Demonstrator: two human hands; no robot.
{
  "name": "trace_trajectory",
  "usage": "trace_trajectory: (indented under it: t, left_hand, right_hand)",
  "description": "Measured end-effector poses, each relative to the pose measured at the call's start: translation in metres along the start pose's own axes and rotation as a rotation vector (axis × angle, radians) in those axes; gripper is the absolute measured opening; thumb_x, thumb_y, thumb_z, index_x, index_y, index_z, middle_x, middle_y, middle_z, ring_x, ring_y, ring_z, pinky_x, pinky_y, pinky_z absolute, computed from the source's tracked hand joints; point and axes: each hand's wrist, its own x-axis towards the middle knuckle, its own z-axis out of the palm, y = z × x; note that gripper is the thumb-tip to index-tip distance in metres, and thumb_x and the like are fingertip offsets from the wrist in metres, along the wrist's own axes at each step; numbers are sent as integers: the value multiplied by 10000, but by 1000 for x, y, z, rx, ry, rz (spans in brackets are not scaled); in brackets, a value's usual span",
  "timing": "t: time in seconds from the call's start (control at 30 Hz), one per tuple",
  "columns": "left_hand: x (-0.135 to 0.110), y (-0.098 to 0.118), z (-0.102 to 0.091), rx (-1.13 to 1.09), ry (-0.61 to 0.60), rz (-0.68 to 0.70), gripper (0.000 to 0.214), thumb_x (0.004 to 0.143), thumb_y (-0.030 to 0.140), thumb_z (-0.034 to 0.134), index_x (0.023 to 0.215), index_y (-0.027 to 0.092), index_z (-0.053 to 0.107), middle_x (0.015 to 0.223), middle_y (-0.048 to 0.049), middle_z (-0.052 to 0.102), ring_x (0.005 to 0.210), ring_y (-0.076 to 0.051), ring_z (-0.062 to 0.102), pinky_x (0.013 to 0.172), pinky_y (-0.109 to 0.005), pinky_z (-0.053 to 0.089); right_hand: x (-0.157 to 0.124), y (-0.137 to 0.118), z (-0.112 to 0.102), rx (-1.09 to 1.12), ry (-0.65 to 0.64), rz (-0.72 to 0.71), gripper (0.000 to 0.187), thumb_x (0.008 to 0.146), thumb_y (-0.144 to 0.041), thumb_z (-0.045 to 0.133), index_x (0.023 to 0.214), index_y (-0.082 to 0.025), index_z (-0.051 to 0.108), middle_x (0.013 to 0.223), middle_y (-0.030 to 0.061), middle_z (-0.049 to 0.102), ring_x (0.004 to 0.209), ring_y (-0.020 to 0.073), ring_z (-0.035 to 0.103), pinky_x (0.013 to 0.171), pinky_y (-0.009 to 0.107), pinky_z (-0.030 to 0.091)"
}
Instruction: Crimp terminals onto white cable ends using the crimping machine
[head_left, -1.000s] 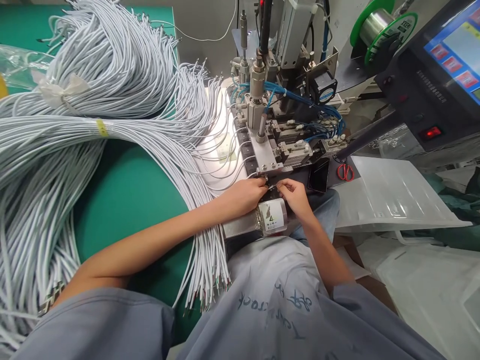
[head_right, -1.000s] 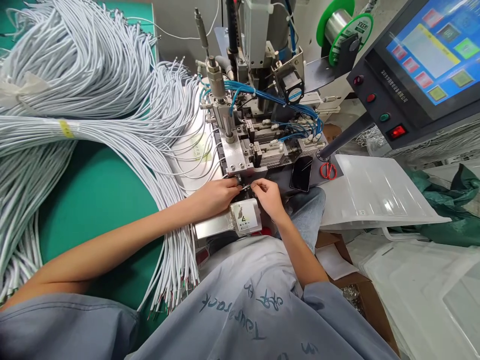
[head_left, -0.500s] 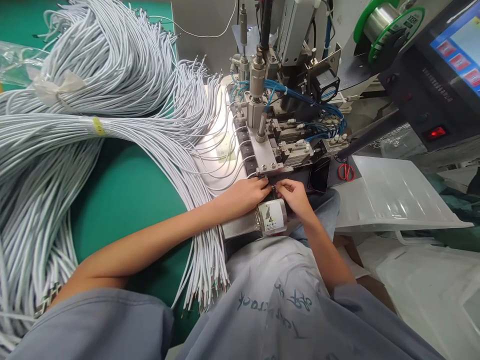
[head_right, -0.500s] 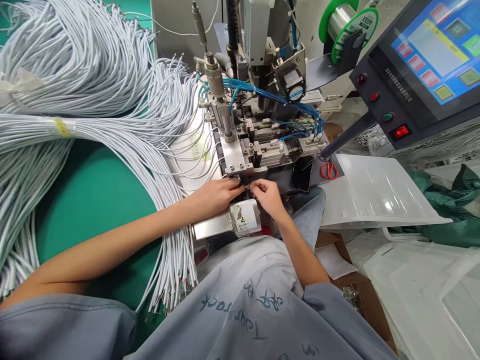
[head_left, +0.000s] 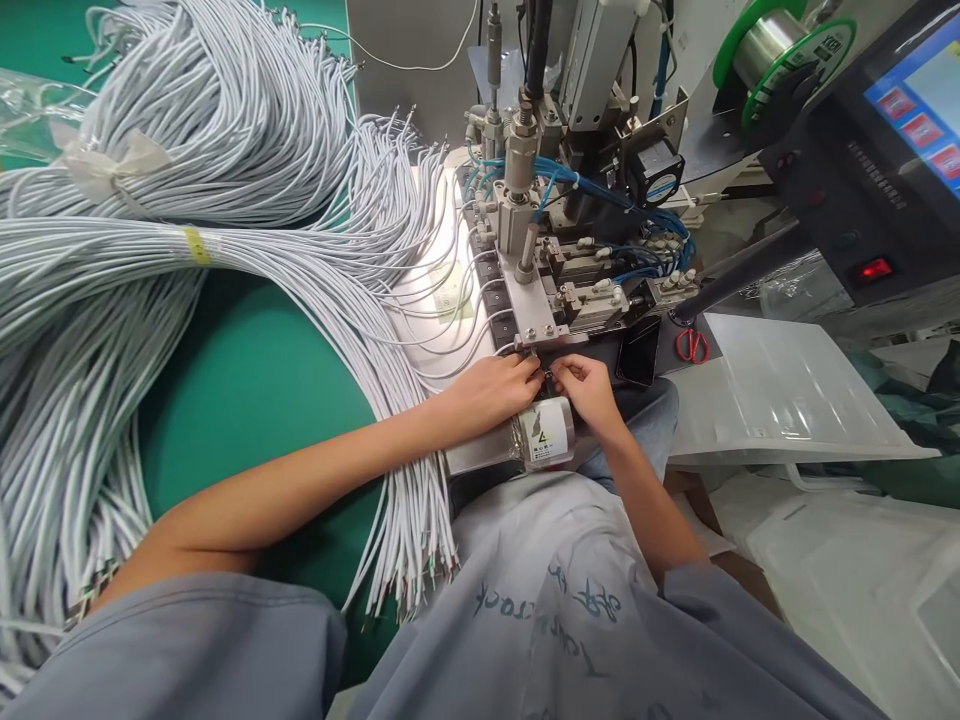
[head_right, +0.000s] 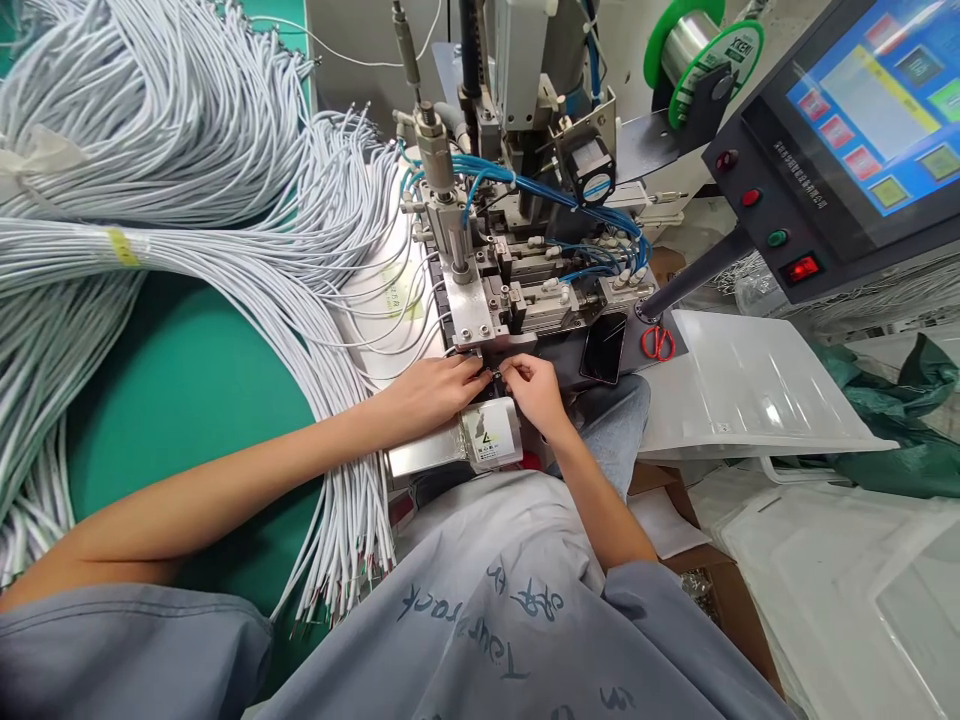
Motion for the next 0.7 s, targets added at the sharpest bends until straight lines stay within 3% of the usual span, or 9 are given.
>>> trace_trajectory:
  t: [0.17, 0.33, 0.43, 0.57, 0.63, 0.7]
  left_hand:
    - [-5, -3, -9, -34, -4, -16, 252, 845, 91, 420, 1010, 99, 610, 925, -111, 593, 788, -198, 603, 545, -277, 410]
    - [-11, -10, -23, -70, -167, -75, 193, 762, 36, 476, 665, 129, 614, 726, -51, 582, 554, -126, 559, 431, -261, 289]
    - [-13, -8, -27, -64, -156, -117, 210, 758, 13, 467, 656, 132, 607, 714, -48, 588, 520, -111, 551, 424, -261, 262]
    - [-14, -4, -27, -2, -145, -250, 247, 788, -17, 412, 799, 113, 622, 787, -96, 625, 607, -166, 605, 461, -266, 279]
    - [-13, -3, -27, 18, -161, -326, 261, 800, -20, 396, 892, 87, 616, 808, -127, 637, 673, -216, 630, 479, -276, 290]
    - [-13, -4, -27, 15, -180, -359, 264, 801, -16, 400, 940, 67, 609, 820, -144, 644, 711, -247, 638, 495, -284, 304]
  right_hand:
    - [2, 3, 1, -8, -80, 15, 241, 681, -400, 554, 596, -182, 495, 491, -52, 433, 451, 79, 380, 448, 227, 308]
    - [7, 7, -3, -97, -153, -86, 292, 764, -381, 478, 554, -197, 395, 493, -59, 354, 474, 78, 319, 472, 229, 289]
    - [-1, 3, -9, -228, 3, -177, 233, 775, -326, 474, 593, -180, 457, 533, -47, 399, 521, 87, 354, 504, 231, 303]
    - [-43, -9, -3, -228, 289, -277, 204, 819, -297, 475, 658, -176, 507, 574, -36, 450, 526, 87, 396, 496, 226, 326]
    - [-70, -13, 13, -203, 198, -268, 189, 819, -290, 503, 674, -177, 545, 588, -21, 508, 529, 93, 453, 500, 226, 371]
    - [-93, -13, 35, -151, -113, -166, 126, 786, -277, 557, 712, -179, 585, 581, -13, 569, 512, 102, 512, 499, 231, 422]
